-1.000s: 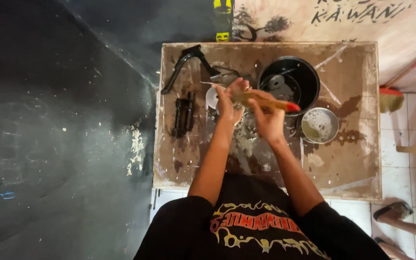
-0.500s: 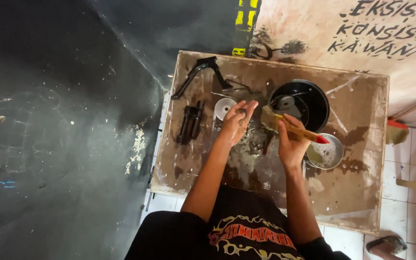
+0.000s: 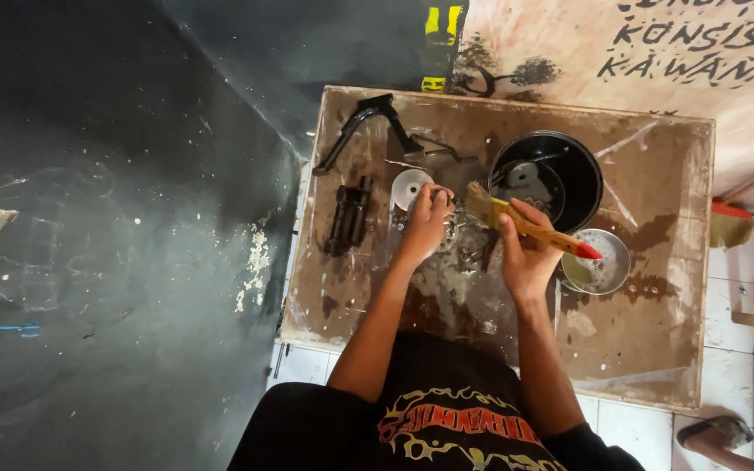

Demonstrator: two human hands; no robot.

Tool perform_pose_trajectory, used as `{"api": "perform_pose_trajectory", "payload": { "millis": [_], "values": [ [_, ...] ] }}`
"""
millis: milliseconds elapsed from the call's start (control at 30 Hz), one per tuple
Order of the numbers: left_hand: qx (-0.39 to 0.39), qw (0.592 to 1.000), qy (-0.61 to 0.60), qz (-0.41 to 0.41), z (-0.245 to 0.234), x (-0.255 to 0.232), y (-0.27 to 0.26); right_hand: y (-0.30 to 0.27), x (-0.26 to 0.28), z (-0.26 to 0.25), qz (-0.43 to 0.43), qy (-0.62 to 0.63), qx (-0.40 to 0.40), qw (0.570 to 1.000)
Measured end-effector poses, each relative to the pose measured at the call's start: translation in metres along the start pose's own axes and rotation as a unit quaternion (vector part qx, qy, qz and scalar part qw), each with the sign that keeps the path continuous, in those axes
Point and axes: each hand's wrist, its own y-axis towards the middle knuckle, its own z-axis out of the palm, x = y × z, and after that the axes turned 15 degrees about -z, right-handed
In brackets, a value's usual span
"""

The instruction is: The person cleans small metal parts by scrubbing them with a brush and rinsing them in a bucket of water. They repeatedly dip the parts into the water, scrub them with the brush, and place them back into the bucket.

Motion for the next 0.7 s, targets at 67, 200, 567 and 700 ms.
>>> {"api": "perform_pose_trajectory", "payload": {
  "millis": [67,200,567,700],
  "values": [
    [-0.008,1.000,0.017,0.000,-0.003,-0.006,-0.007,-0.002,0.000,-0.002,0.002,0.014,-0.004,1.000],
    [0.005,0.999,0.046,0.015,-0.006,-0.025,-0.019,-0.004,0.002,-0.003,0.009,0.056,-0.008,0.998],
    [0.153,0.978,-0.135,-0.047,-0.007,-0.022,-0.022,-0.003,0.012,0.006,-0.002,0.009,0.010,1.000],
    [0.190,0.964,-0.182,-0.044,-0.007,-0.029,-0.023,-0.002,0.006,-0.001,0.017,0.037,-0.027,0.999]
  ]
}}
